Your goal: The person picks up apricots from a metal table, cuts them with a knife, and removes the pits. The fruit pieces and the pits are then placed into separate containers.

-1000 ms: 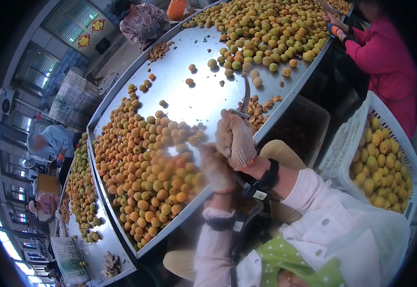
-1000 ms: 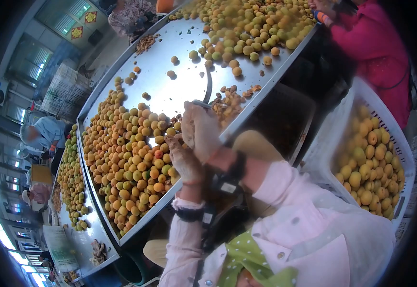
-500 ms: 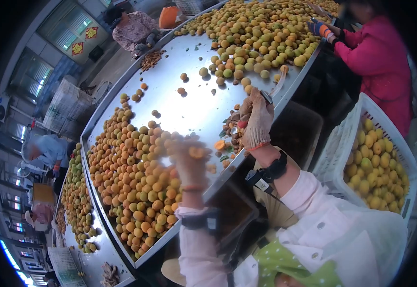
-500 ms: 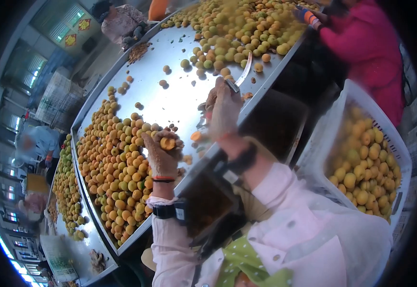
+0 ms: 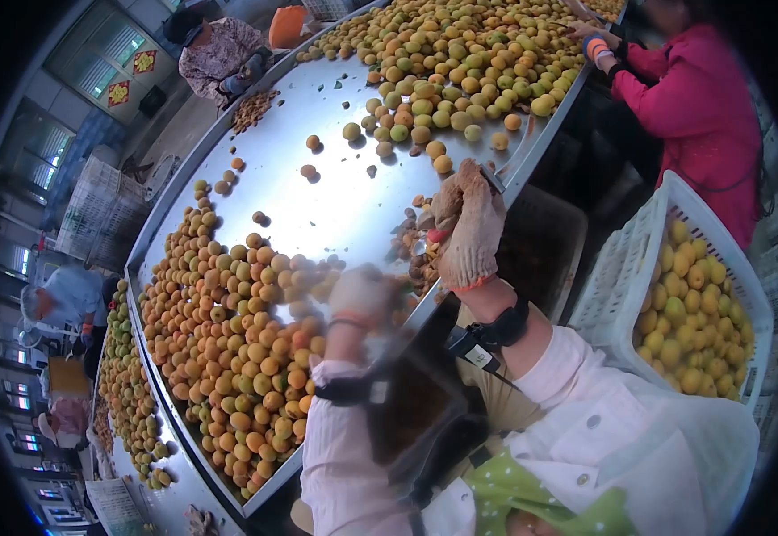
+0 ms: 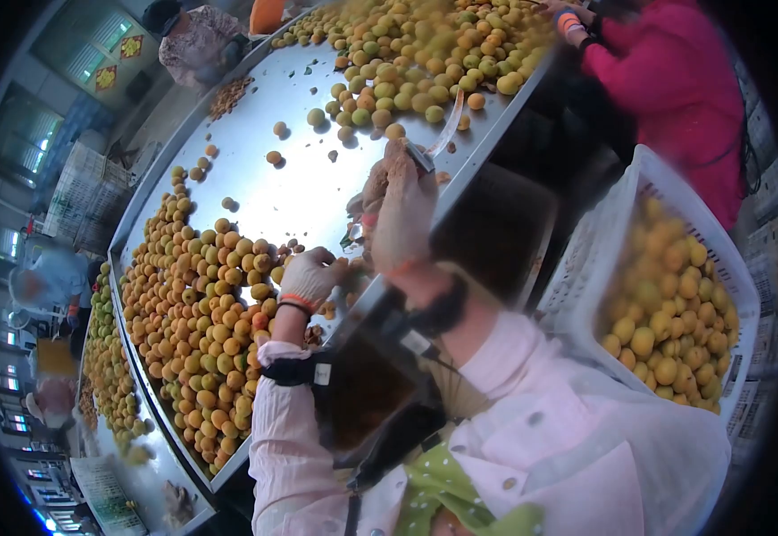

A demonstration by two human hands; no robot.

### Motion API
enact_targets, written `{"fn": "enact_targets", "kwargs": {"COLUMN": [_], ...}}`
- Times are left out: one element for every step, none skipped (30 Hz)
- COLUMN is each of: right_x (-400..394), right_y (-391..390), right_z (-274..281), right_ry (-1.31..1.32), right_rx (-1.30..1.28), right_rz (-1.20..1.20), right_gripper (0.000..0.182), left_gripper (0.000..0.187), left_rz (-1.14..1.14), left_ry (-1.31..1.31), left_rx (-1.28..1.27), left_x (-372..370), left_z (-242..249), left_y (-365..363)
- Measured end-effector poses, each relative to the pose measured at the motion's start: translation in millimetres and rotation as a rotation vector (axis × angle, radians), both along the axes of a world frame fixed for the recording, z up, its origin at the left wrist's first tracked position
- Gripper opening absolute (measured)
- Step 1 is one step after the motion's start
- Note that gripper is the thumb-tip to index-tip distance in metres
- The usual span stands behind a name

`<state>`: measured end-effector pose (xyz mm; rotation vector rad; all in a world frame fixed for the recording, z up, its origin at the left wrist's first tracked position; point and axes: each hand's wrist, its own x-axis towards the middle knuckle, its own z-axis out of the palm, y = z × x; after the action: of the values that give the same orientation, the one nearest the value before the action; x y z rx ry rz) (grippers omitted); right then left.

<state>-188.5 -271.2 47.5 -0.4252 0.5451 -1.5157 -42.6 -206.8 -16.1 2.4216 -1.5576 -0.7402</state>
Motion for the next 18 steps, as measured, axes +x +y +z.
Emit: {"fn": "enact_targets", "kwargs": {"right_x": [0.6,1.0,0.9,0.1,-0.8,-0.7,0.6,1.7,1.8,2.0,4.4,2.3,0.8,4.4,7.4,7.6,7.4,7.9], "right_y": [-0.1,0.1,0.1,-0.2,0.2,-0.5,-1.3,0.7,4.5,7.9,12.2,27.8,45.0,54.5,62.5,70.4,79.2,90.9], "right_z": [0.1,0.8,0.8,-0.4,-2.5,-5.2,-8.7,-11.9,-14.8,-16.9,-16.7,-4.1,7.6,3.2,4.6,7.4,11.7,13.1], "right_ry": [0.014,0.026,0.015,0.044,0.072,0.062,0.054,0.049,0.045,0.1,0.15,0.383,0.537,0.549,0.56,0.646,0.733,0.731], "right_rx": [0.038,0.074,0.078,0.066,0.058,0.067,0.064,0.065,0.083,0.011,-0.071,-0.084,-0.133,-0.247,-0.368,-0.421,-0.473,-0.473], "right_rz": [0.002,0.005,0.012,0.024,0.035,0.039,0.063,0.093,0.112,0.246,0.378,0.491,0.612,0.821,1.026,1.18,1.332,1.33], "right_gripper": [0.035,0.035,0.035,0.036,0.037,0.037,0.039,0.04,0.04,0.039,0.038,0.033,0.027,0.025,0.027,0.029,0.032,0.032], "left_gripper": [0.041,0.037,0.033,0.028,0.025,0.025,0.025,0.026,0.026,0.026,0.027,0.028,0.028,0.028,0.028,0.027,0.027,0.025], "left_rz": [0.058,0.142,0.226,0.101,-0.027,0.173,0.381,0.448,0.472,0.548,0.617,0.614,0.62,0.614,0.603,0.566,0.563,0.577], "left_ry": [0.183,0.355,0.523,0.48,0.435,0.61,0.781,0.917,0.908,1.009,1.107,1.16,1.149,1.137,1.123,1.151,1.14,1.123], "left_rx": [-0.102,-0.111,-0.123,-0.221,-0.312,-0.229,-0.141,-0.19,-0.182,-0.238,-0.305,-0.342,-0.358,-0.468,-0.579,-0.667,-0.682,-0.769], "left_x": [3.6,5.4,-0.2,2.8,4.1,-6.2,-16.2,-17.5,-20.6,-25.1,-29.0,-32.0,-37.1,-43.1,-47.1,-45.7,-46.8,-49.4], "left_z": [2.6,6.4,25.1,26.4,27.4,46.6,65.6,62.7,62.1,61.9,62.3,63.0,65.2,67.7,70.1,66.0,67.8,71.4], "left_y": [10.7,28.4,47.7,73.4,99.1,118.1,135.9,152.6,167.5,180.8,191.8,200.9,206.3,209.7,213.1,217.8,219.1,218.1]}}
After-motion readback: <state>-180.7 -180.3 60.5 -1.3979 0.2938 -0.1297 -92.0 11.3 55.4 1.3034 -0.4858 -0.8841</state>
